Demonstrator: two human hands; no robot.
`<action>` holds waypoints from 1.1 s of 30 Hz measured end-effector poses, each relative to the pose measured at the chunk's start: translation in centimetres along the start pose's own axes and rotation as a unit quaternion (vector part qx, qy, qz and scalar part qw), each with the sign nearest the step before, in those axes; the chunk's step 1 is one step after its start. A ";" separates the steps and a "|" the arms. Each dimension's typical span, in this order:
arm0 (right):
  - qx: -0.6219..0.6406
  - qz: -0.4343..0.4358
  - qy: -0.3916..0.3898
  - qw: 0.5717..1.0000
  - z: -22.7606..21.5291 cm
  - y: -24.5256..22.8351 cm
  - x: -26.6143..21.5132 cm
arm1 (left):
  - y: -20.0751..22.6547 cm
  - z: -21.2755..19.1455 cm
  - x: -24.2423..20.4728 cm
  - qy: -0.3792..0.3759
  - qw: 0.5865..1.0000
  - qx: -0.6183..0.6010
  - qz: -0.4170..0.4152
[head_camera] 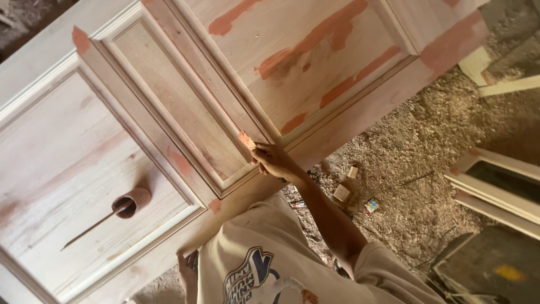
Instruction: The person applies reddish-brown wood filler to a wooden door using a small container and a wooden stick. They spread the filler into the grooves and edges of the door panels, repeatedly dipping the stick to gather more filler.
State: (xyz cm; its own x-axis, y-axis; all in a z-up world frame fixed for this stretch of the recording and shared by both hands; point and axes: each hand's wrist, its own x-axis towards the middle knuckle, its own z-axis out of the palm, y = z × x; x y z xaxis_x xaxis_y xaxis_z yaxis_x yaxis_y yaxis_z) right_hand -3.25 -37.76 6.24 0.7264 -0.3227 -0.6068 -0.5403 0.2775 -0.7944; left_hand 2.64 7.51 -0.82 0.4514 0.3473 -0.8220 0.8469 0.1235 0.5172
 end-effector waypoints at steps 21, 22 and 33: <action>-0.019 0.046 0.026 0.998 0.5 -0.3 -0.8 | 8.1 5.9 6.2 -0.064 0.907 0.179 0.375; -0.035 0.053 0.029 0.998 1.2 -0.4 -1.5 | 8.9 6.4 6.6 -0.077 0.908 0.169 0.376; 0.056 0.003 0.185 0.981 10.9 -0.7 -8.1 | 16.7 9.9 9.9 -0.116 0.821 0.249 0.501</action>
